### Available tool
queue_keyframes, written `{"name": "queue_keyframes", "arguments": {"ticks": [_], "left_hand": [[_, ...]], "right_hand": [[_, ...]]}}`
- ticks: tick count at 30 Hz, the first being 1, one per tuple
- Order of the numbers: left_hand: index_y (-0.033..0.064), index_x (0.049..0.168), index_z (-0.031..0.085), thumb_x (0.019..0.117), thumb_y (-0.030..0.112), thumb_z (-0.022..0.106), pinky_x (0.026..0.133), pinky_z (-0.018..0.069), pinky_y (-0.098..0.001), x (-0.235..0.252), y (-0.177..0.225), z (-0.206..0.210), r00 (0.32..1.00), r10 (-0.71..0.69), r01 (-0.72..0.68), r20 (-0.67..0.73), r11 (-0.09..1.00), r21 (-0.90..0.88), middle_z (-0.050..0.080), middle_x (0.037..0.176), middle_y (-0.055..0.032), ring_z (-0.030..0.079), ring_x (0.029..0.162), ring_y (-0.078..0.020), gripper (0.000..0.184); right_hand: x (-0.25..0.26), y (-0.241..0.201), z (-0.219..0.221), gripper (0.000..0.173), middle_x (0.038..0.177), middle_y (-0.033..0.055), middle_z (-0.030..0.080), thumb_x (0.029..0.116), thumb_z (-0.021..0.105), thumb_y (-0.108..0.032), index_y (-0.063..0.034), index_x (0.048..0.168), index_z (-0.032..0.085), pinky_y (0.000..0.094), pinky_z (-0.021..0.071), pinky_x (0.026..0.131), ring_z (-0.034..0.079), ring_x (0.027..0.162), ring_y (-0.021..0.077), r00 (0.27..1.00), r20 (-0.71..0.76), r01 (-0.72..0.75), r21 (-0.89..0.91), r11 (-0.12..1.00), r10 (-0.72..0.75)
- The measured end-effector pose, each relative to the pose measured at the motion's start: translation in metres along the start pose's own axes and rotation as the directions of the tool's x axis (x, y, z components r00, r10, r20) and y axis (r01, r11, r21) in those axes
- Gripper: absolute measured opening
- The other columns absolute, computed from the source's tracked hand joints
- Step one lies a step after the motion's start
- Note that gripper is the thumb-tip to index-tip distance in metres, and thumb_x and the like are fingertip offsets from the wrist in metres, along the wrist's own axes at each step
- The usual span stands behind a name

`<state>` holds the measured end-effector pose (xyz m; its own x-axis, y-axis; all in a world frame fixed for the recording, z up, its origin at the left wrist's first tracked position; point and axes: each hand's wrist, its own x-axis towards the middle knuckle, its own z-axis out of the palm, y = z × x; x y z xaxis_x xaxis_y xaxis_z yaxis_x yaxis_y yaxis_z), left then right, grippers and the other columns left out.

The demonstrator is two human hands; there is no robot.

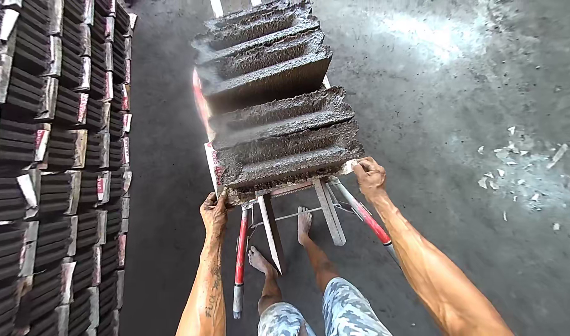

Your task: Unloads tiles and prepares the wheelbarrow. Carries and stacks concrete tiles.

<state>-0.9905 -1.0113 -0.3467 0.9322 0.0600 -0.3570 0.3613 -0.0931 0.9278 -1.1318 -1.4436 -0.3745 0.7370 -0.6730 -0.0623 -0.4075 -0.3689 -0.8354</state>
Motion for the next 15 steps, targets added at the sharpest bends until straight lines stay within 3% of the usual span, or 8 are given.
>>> {"name": "queue_keyframes", "arguments": {"ticks": [7,15], "left_hand": [[-0.0036,0.095,0.065,0.0996,0.005,0.061,0.052,0.0605,-0.0351,0.006,-0.007,-0.007,0.999,0.020,-0.017,0.048,0.999,-0.050,0.071,0.075,-0.0097,0.068,0.057,-0.0185,0.011],[-0.0043,0.094,0.066,0.0989,0.006,0.062,0.058,0.0618,-0.0363,0.006,-0.007,-0.017,0.989,0.032,-0.015,0.146,0.993,-0.117,0.070,0.075,-0.0105,0.069,0.061,-0.0191,0.012]], "right_hand": [[0.000,0.005,0.001,0.020,0.106,0.0105,0.071,0.0931,0.064,-0.016,-0.0015,0.082,0.072,0.0351,0.0552,0.078,0.066,0.088,0.0141,0.999,0.005,-0.032,0.063,0.997,0.031],[0.000,-0.007,-0.002,0.016,0.109,0.0117,0.070,0.0935,0.065,-0.013,0.0006,0.088,0.072,0.0324,0.0534,0.079,0.064,0.091,0.0127,0.991,0.053,-0.130,0.098,0.987,0.125]]}}
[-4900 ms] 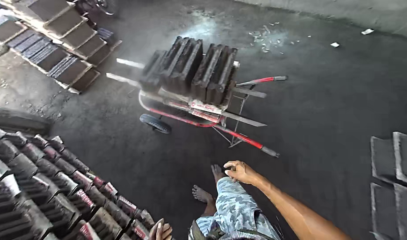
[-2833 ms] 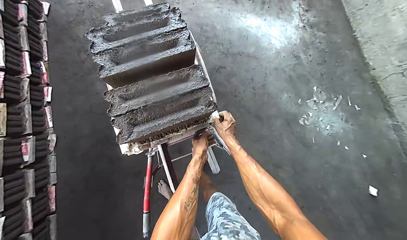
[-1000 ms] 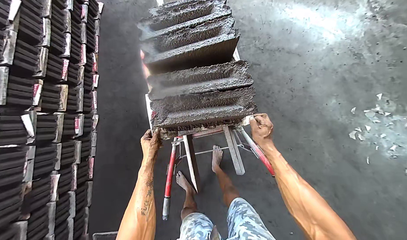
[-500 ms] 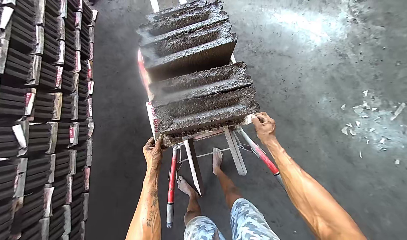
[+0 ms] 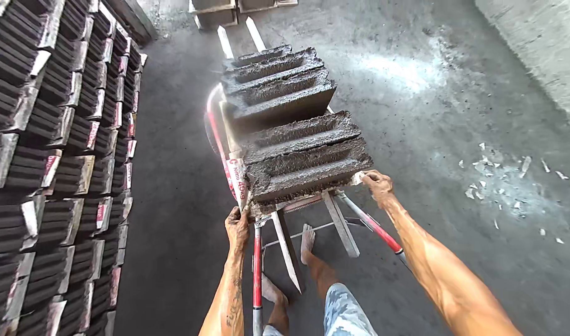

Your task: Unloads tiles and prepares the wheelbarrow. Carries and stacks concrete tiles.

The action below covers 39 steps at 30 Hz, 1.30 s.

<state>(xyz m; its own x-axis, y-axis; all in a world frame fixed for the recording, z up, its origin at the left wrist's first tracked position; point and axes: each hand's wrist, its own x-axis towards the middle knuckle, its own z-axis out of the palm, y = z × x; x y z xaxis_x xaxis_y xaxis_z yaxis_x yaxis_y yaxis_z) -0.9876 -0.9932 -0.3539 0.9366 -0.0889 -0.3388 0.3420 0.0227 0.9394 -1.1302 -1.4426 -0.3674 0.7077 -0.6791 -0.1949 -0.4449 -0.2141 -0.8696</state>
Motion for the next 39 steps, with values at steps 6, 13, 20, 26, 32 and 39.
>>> {"name": "queue_keyframes", "arguments": {"ticks": [6,13,20,26,32,39], "left_hand": [[-0.0008,0.091,0.063,0.0981,0.009,0.058,0.053,0.0589,-0.0333,0.026,0.008,-0.014,0.988,-0.150,0.149,-0.041,0.988,-0.027,0.067,0.071,-0.0078,0.066,0.057,-0.0165,0.013],[0.0000,0.111,0.064,0.1073,0.028,0.054,0.072,0.0573,-0.0347,0.094,0.042,0.043,0.957,-0.186,0.249,-0.224,0.922,0.298,0.067,0.085,-0.0080,0.065,0.074,-0.0131,0.030],[-0.0034,0.107,0.067,0.1064,0.017,0.053,0.085,0.0554,-0.0395,0.114,0.055,0.063,0.940,-0.206,0.310,-0.271,0.848,0.430,0.070,0.094,-0.0135,0.067,0.087,-0.0169,0.024],[-0.0034,0.099,0.071,0.1042,0.023,0.057,0.086,0.0529,-0.0568,0.115,0.027,0.058,0.931,-0.102,0.288,-0.351,0.797,0.531,0.071,0.093,-0.0208,0.069,0.090,-0.0329,0.030],[-0.0009,0.093,0.071,0.1031,0.026,0.060,0.074,0.0559,-0.0449,0.077,0.026,0.055,0.912,-0.091,0.263,-0.400,0.878,0.399,0.070,0.081,-0.0128,0.067,0.076,-0.0207,0.031],[-0.0141,0.112,0.061,0.0994,0.000,0.051,0.081,0.0526,-0.0202,-0.028,0.067,0.035,0.935,-0.105,0.174,-0.339,0.968,0.179,0.066,0.094,-0.0109,0.061,0.084,-0.0021,0.022]], "right_hand": [[0.039,-0.017,-0.018,0.021,0.094,0.0061,0.070,0.0979,0.061,-0.014,0.0006,0.113,0.066,0.0330,0.0614,0.074,0.069,0.079,0.0121,0.985,0.084,-0.160,0.159,0.974,0.148],[0.116,-0.066,0.018,0.034,0.104,-0.0005,0.067,0.1096,0.036,-0.015,0.0029,0.127,0.059,0.0177,0.0542,0.085,0.063,0.091,-0.0038,0.968,0.197,-0.198,0.201,0.959,0.158],[0.116,-0.083,0.032,0.034,0.106,-0.0035,0.062,0.1087,0.031,-0.010,0.0026,0.133,0.050,0.0104,0.0497,0.084,0.058,0.094,-0.0093,0.945,0.291,-0.246,0.323,0.914,0.152],[0.099,-0.179,0.032,0.019,0.076,0.0012,0.060,0.1032,0.044,0.004,0.0106,0.096,0.061,0.0115,0.0479,0.070,0.054,0.068,-0.0042,0.940,0.148,-0.339,0.309,0.888,0.307],[0.092,-0.061,0.022,0.032,0.094,0.0100,0.068,0.1010,0.046,-0.013,0.0127,0.107,0.064,0.0202,0.0523,0.082,0.061,0.086,0.0013,0.990,0.121,0.057,0.134,0.989,-0.073],[-0.029,-0.239,-0.011,0.023,0.095,0.0069,0.061,0.1079,0.039,-0.002,0.0077,0.117,0.057,0.0036,0.0444,0.074,0.056,0.085,-0.0089,0.955,0.038,-0.295,0.151,0.943,0.293]]}}
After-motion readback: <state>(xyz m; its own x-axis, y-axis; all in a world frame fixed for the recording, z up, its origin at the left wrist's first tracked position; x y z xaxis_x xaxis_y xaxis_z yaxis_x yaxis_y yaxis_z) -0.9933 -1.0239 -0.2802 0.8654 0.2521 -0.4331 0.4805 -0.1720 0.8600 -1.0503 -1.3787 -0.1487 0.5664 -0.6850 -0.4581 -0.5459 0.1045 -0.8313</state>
